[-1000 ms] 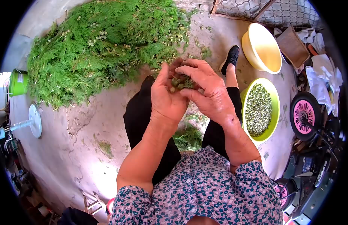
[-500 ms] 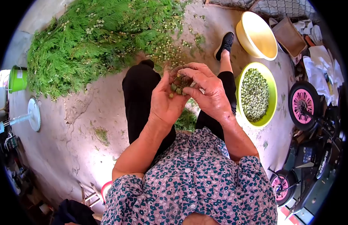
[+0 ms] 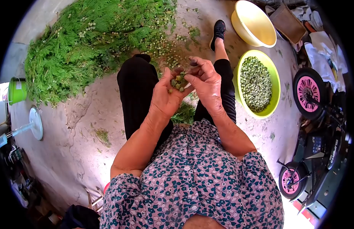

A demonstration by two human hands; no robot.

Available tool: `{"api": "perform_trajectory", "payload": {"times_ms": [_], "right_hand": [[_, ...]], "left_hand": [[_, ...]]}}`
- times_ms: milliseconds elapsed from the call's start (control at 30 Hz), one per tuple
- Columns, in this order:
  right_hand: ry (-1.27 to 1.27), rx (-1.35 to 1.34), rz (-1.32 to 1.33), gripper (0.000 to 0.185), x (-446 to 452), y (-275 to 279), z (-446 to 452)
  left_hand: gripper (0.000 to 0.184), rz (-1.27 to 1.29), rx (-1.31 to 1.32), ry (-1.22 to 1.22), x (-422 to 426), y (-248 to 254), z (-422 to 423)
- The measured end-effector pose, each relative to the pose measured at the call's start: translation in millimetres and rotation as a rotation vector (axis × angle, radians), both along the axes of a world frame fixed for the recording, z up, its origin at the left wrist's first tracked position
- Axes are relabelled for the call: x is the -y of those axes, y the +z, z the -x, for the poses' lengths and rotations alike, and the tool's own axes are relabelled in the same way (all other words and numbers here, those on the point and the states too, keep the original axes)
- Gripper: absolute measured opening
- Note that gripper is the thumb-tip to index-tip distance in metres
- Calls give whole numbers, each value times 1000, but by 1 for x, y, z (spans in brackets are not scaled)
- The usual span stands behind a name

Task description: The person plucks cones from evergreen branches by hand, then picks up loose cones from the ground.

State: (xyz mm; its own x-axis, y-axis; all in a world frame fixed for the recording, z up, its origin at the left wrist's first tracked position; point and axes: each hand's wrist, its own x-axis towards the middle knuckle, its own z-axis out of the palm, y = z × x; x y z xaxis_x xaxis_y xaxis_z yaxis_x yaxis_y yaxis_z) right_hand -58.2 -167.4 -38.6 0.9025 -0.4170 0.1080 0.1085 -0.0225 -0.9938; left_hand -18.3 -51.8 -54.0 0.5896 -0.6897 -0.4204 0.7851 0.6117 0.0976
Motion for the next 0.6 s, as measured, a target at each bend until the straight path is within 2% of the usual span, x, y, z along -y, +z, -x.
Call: {"api": "perform_trajectory", "payload": {"times_ms": [67, 100, 167, 467, 600], "right_hand": [[-22, -7, -48, 42, 1, 1, 0], [-48, -26, -132, 41, 0, 4, 0], [-71, -48, -217, 39, -1, 1, 0], [-134, -47, -158, 37, 2, -14, -2], [-208, -43, -125, 35, 2, -14, -4]], "left_hand": [[25, -47, 9, 17, 2, 0, 1], [25, -47, 9, 17, 2, -1, 1], [24, -113, 222, -36, 0, -6, 2], [22, -315, 162, -83, -2, -6, 2], [21, -273, 146, -112, -4, -9, 0]]}}
